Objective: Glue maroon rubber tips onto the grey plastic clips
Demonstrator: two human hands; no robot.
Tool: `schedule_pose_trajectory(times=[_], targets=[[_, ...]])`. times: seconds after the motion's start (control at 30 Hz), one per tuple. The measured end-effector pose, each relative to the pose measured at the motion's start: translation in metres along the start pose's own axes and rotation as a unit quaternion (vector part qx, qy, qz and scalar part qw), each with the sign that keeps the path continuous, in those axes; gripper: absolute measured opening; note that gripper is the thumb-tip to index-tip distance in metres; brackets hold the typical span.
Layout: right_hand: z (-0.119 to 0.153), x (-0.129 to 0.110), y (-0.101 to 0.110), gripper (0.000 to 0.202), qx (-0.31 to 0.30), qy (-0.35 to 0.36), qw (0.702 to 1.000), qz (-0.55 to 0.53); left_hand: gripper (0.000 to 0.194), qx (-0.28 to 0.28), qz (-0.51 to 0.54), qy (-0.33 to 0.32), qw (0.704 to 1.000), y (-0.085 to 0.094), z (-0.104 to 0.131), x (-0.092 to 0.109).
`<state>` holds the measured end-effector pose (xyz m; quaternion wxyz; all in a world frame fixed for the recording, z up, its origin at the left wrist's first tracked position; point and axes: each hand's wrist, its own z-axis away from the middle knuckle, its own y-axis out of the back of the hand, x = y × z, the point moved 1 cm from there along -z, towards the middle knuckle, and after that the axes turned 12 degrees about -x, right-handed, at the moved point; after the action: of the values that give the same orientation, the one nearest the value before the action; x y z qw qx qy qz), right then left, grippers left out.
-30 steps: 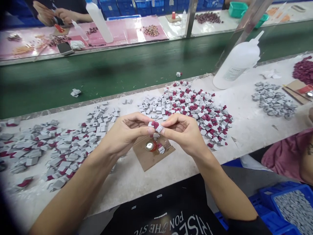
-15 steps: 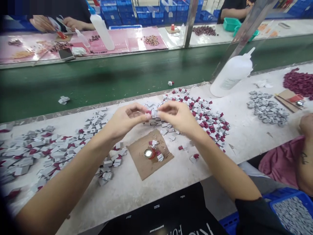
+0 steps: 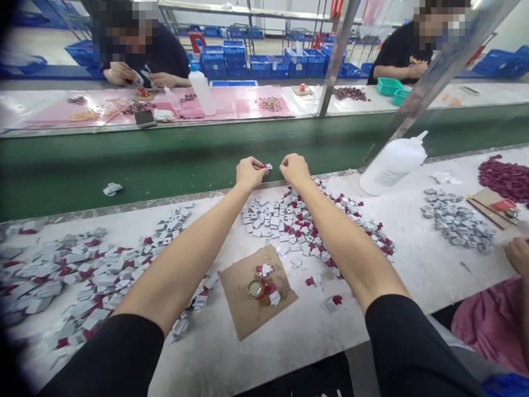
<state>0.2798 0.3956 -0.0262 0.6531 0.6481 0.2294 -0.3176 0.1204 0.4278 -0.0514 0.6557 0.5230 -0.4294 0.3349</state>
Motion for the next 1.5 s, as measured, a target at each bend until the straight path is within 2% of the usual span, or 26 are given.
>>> schedule_pose_trajectory(times=[0.07,0.13,0.23,0.27,0.33,0.4,0.47,0.57,0.67,0.77,0.83,0.93,1.03,1.13,1.2,1.27,1.33,1.37,1.43,1.5], targets=[[0.013,-0.002,0.003,0.01,-0.001,0.02,0.998,-0.058,0.032,-0.01,0.009,0.001,1.0,0.002,0.003,-0.001],[0.033,-0.001,0.009,0.009,-0.002,0.042,0.992,-0.119,0.029,-0.014,0.017,-0.016,1.0,0.006,0.016,0.002],[0.075,0.0,0.016,0.022,-0.033,0.089,0.954,-0.283,0.019,-0.029,0.035,-0.071,0.996,0.016,0.056,0.015],[0.09,0.0,0.018,0.026,-0.049,0.102,0.933,-0.343,0.013,-0.051,0.05,-0.094,0.993,0.02,0.073,0.02],[0.12,-0.002,0.018,0.032,-0.074,0.118,0.892,-0.431,0.015,-0.154,0.127,-0.136,0.97,0.026,0.109,0.028],[0.148,-0.005,0.016,0.031,-0.084,0.123,0.876,-0.458,0.018,-0.199,0.158,-0.171,0.952,0.032,0.142,0.033],[0.172,-0.01,0.013,0.029,-0.094,0.126,0.874,-0.46,0.018,-0.212,0.167,-0.187,0.945,0.036,0.169,0.035],[0.202,-0.015,0.009,0.03,-0.104,0.136,0.888,-0.427,0.021,-0.201,0.179,-0.181,0.946,0.04,0.198,0.032],[0.227,-0.019,0.007,0.035,-0.09,0.163,0.912,-0.366,0.023,-0.19,0.182,-0.153,0.953,0.041,0.22,0.029],[0.249,-0.021,0.008,0.027,-0.068,0.188,0.934,-0.297,0.023,-0.198,0.172,-0.111,0.959,0.043,0.239,0.027],[0.261,-0.02,0.01,0.018,-0.073,0.201,0.944,-0.25,0.022,-0.217,0.173,-0.077,0.958,0.045,0.25,0.023],[0.276,-0.016,0.012,0.013,-0.076,0.238,0.951,-0.181,0.023,-0.28,0.196,-0.023,0.939,0.046,0.265,0.016],[0.289,-0.012,0.009,0.016,-0.082,0.267,0.95,-0.141,0.025,-0.327,0.202,0.014,0.923,0.044,0.277,0.011],[0.3,-0.006,0.003,0.017,-0.098,0.243,0.955,-0.139,0.03,-0.349,0.153,0.015,0.924,0.045,0.281,0.008],[0.305,0.0,-0.001,0.012,-0.09,0.198,0.963,-0.159,0.032,-0.297,0.052,-0.005,0.953,0.054,0.275,0.003],[0.31,0.006,-0.006,0.007,-0.079,0.152,0.968,-0.186,0.025,-0.162,-0.104,-0.027,0.981,0.07,0.263,-0.005],[0.314,0.01,-0.011,0.005,-0.075,0.126,0.966,-0.213,0.015,-0.02,-0.261,-0.028,0.965,0.088,0.249,-0.018],[0.315,0.012,-0.014,0.005,-0.075,0.12,0.964,-0.224,0.014,0.018,-0.321,-0.013,0.947,0.095,0.243,-0.025],[0.317,0.012,-0.02,0.006,-0.08,0.12,0.961,-0.234,0.017,0.044,-0.398,0.024,0.916,0.105,0.232,-0.038],[0.317,0.011,-0.025,0.007,-0.085,0.126,0.961,-0.23,0.018,0.041,-0.431,0.045,0.9,0.108,0.226,-0.047]])
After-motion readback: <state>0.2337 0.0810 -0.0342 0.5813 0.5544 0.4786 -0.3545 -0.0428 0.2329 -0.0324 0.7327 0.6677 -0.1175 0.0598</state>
